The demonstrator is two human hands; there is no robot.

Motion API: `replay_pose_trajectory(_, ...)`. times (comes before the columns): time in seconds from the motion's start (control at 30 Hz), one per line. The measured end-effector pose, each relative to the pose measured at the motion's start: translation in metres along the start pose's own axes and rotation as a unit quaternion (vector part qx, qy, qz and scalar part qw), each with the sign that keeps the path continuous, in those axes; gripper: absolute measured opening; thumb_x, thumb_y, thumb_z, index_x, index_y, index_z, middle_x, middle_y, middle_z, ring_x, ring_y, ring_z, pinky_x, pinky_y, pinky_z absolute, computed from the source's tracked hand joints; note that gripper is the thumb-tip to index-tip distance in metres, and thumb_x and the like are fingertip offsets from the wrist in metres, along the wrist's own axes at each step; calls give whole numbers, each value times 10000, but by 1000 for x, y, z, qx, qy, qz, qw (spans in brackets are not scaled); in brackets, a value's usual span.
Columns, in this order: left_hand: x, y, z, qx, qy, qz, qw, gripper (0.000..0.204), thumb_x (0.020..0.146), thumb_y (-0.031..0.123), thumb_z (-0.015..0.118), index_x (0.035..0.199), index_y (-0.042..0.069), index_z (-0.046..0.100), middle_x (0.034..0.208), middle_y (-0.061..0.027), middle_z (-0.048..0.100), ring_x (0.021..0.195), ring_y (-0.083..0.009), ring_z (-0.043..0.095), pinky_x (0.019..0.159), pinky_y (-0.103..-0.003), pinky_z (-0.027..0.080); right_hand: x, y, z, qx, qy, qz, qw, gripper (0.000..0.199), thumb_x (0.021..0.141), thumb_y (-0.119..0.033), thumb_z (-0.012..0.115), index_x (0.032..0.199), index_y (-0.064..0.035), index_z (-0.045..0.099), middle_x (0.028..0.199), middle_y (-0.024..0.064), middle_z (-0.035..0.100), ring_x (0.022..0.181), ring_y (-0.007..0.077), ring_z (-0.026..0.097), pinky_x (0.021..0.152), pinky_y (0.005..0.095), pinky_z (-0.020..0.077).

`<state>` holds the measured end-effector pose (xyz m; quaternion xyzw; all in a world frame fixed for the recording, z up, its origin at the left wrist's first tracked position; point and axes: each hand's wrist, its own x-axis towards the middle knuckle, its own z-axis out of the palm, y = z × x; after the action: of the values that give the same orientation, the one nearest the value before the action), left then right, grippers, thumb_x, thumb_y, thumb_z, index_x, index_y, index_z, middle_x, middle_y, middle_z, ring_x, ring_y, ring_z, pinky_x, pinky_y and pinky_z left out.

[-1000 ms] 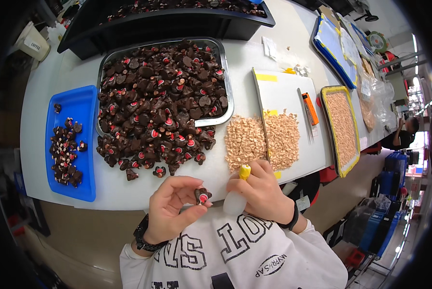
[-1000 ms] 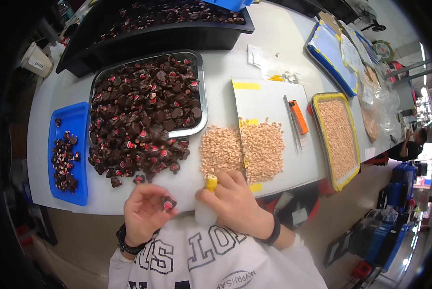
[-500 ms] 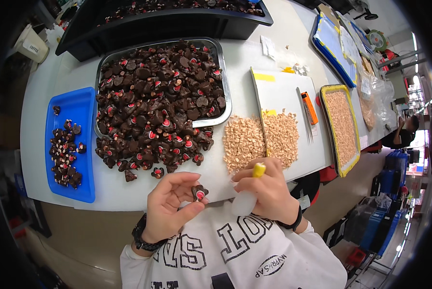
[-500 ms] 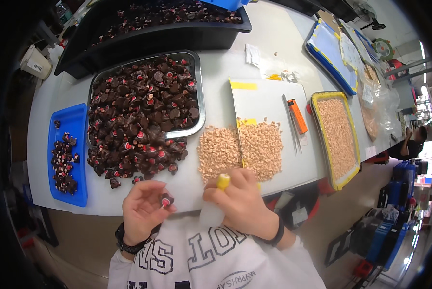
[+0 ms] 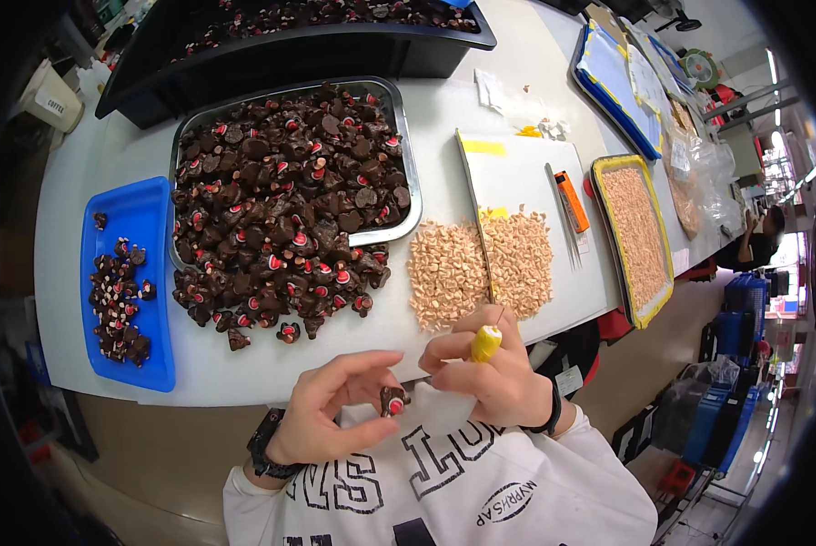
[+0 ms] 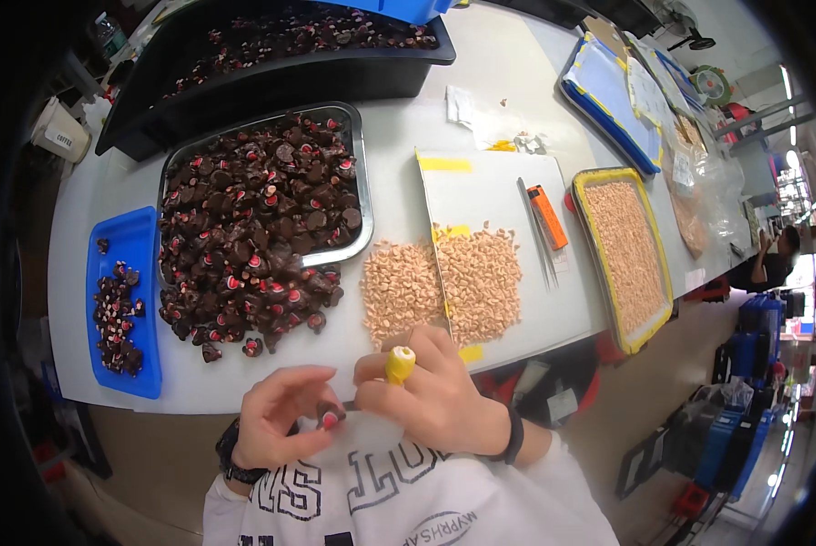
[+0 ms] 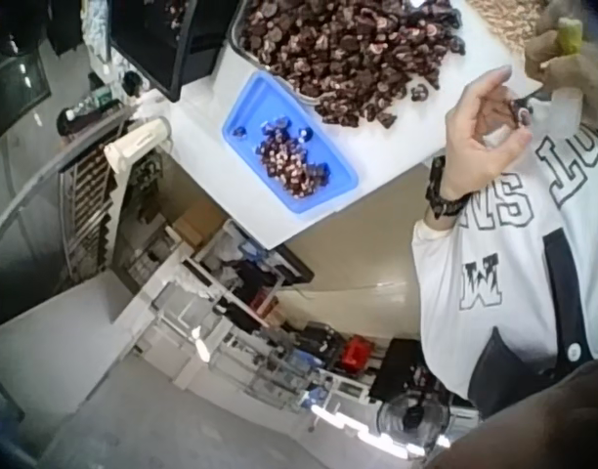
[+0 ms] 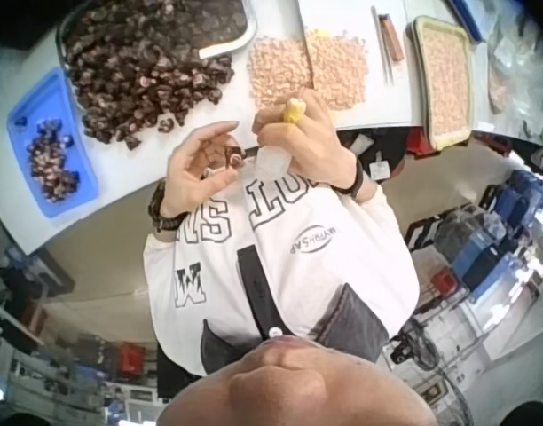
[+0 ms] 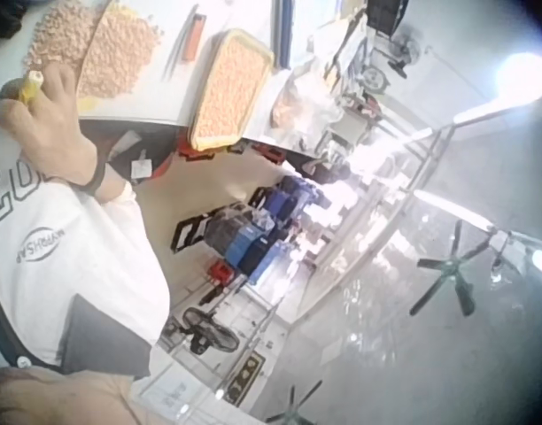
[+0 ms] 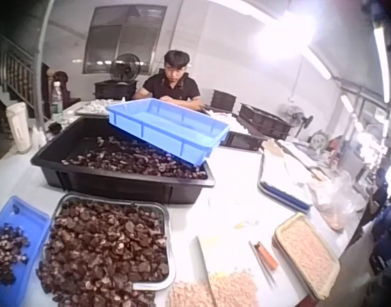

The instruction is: The person decorates small chocolate pieces by applying a small dot of yellow substance from a squeeze bottle onto each piece. They handle the chocolates one at a time, pick them up from a tray, apply the dot, and place them back. The process is repetitive and focused on precise placement of the yellow dot.

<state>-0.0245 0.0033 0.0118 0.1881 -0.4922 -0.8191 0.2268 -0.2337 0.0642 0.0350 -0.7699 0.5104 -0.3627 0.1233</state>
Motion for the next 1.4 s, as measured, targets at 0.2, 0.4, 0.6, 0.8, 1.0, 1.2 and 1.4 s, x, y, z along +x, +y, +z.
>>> replay_pose_trajectory(0.2,-2,-5,-3,-35,72,48,996,541,724,-48,666,1204,-54,417,960,-116,571,863,-156,589,771,-279,493,-7,11,-7,-87,-45,57,994,305,570,-75,600,866,-112,541,868,6,571,797,232,483,745,352,344)
replay_pose_trajectory(0.4,-2,-8,-2,-48,73,89,992,514,720,-85,662,1179,-48,434,1002,-141,567,864,-166,605,777,-279,496,-10,10,4,-127,-103,54,985,307,560,-46,592,855,-110,537,713,17,505,767,225,480,724,341,350)
replay_pose_trajectory(0.6,-1,-10,-5,-20,78,160,984,437,710,-121,649,1092,-44,450,1044,-176,513,869,-192,604,768,-283,517,-7,7,8,-172,-101,41,979,228,627,-70,562,850,-104,535,649,26,467,737,212,482,696,330,350)
replay_pose_trajectory(0.8,1,-13,0,-5,99,197,975,363,693,-148,651,966,-14,453,1035,-168,485,841,-198,611,777,-300,525,-11,6,8,-201,-104,30,974,200,650,-93,558,849,-99,534,682,29,480,739,204,484,696,329,347)
replay_pose_trajectory(1.0,5,-15,5,84,124,215,965,344,691,-132,667,940,0,471,1036,-163,489,832,-191,616,741,-280,531,-3,1,-3,-37,-83,9,996,204,623,-151,575,821,-112,542,833,26,580,757,206,487,704,351,339)
replay_pose_trajectory(1.2,4,-8,14,334,194,277,880,328,621,-94,731,866,25,548,965,-149,556,773,-193,620,637,-244,539,16,-17,6,169,-8,15,985,293,553,-73,635,820,-134,532,930,3,619,763,206,493,718,361,312)
replay_pose_trajectory(1.4,0,-7,16,397,210,287,846,344,615,-89,734,895,20,567,963,-154,567,758,-204,619,614,-244,541,21,-19,18,179,70,41,981,248,634,35,702,690,-116,512,762,21,640,607,169,493,620,306,346)
